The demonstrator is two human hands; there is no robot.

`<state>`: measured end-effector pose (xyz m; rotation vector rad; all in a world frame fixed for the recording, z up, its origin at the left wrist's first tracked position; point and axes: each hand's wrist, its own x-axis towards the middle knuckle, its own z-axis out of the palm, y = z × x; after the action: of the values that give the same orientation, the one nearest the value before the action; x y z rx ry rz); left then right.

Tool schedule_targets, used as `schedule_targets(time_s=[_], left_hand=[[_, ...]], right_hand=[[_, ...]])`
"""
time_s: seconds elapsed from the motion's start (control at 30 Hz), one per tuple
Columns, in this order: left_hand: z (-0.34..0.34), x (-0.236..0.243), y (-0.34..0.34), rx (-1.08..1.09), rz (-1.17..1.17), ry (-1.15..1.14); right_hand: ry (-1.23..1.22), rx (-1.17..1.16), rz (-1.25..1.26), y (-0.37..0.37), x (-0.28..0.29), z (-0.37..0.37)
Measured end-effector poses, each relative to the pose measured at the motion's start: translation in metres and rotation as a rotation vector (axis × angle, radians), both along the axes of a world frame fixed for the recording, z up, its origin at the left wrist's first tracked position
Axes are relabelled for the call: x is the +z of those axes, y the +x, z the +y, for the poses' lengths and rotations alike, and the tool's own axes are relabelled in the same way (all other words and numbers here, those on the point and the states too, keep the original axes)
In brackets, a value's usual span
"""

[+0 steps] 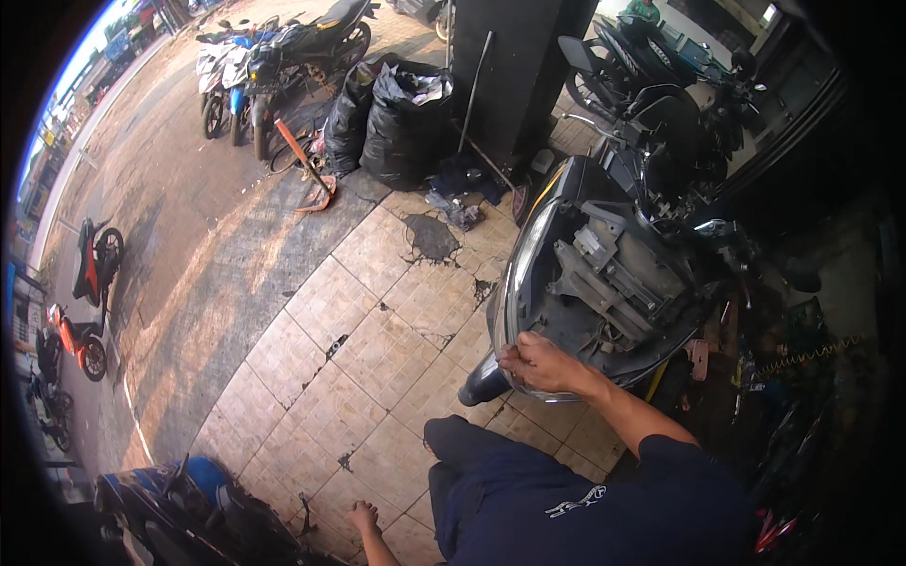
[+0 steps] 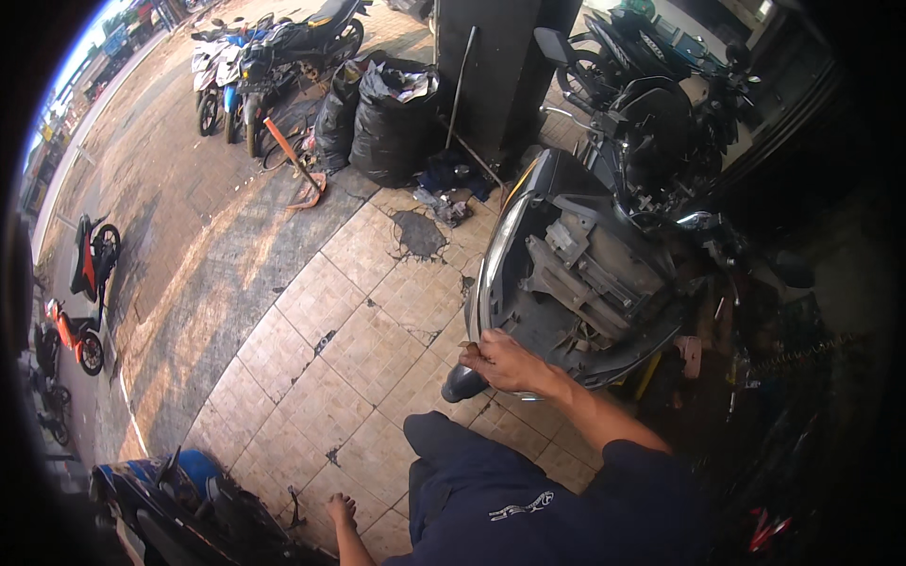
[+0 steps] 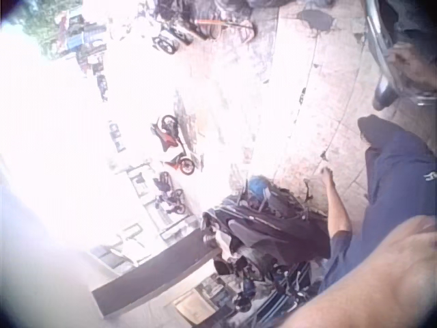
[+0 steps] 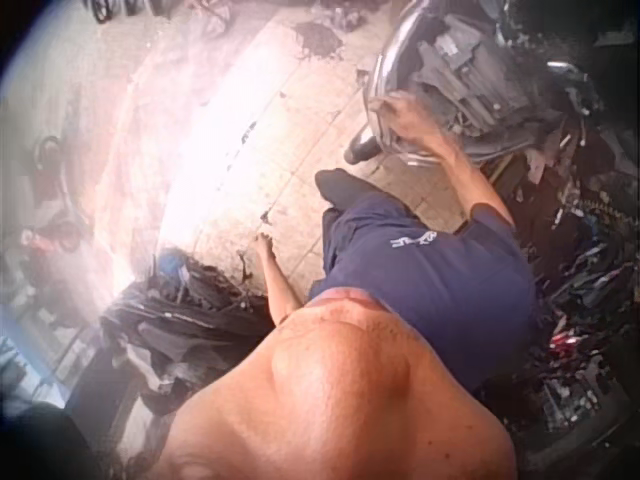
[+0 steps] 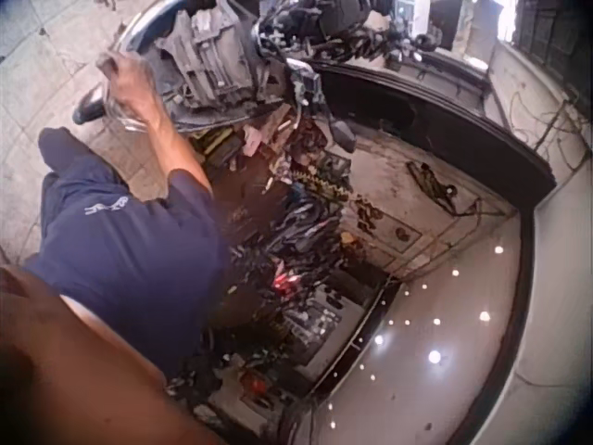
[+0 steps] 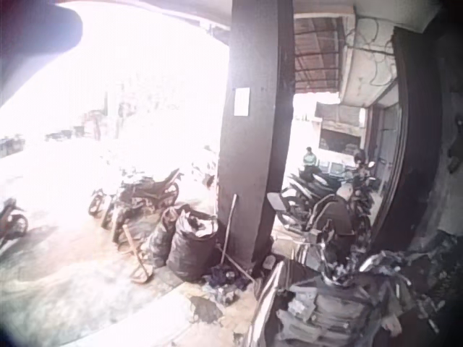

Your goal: The person uses a screwdriver to remove screws from the front body panel of a motorcycle, then uses a small piece of brown material to pry and wedge open the plastic fairing, and continues unscrewing parts of the dashboard and bodywork.

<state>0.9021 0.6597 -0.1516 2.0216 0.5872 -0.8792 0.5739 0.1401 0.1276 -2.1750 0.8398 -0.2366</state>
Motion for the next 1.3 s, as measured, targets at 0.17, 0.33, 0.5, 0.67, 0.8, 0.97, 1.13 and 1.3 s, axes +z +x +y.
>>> schedule_targets(time_s=[0.17, 0.33, 0.5, 0.67, 0.8, 0.97, 1.13, 1.3], left_hand=[[-0.253, 0.063, 0.209, -0.508, -0.376, -0.176], [-0.537, 0.169, 0.187, -0.807, -0.424, -0.591], [-0.710, 0.233, 0.054, -1.280, -0.105, -0.888], [-0.825, 0.252, -0.080, -1.752, 0.069, -1.099], [-0.907, 0.239, -0.166, -1.985, -0.102, -1.193], [-0.960, 0.230, -0.234, -2.239, 0.145, -0.915], [-0.962, 0.233, -0.244, -2.256, -0.065, -1.181], [-0.975, 0.239, -0.247, -2.310, 0.084, -1.169]], right_hand=[[-0.083, -0.622, -0.423, -0.001, 0.066, -0.092], [-0.404, -1.135, -0.782, 0.004, 0.048, -0.230], [-0.603, -1.294, -0.705, 0.001, 0.003, -0.351], [-0.467, -1.303, -0.832, -0.041, -0.034, -0.375], [-0.251, -1.290, -1.222, -0.030, -0.021, -0.372], [-0.431, -1.357, -1.086, -0.021, -0.013, -0.363], [-0.753, -1.478, -1.113, -0.021, -0.025, -0.353], [-0.607, -1.736, -0.981, -0.031, -0.009, -0.380]])
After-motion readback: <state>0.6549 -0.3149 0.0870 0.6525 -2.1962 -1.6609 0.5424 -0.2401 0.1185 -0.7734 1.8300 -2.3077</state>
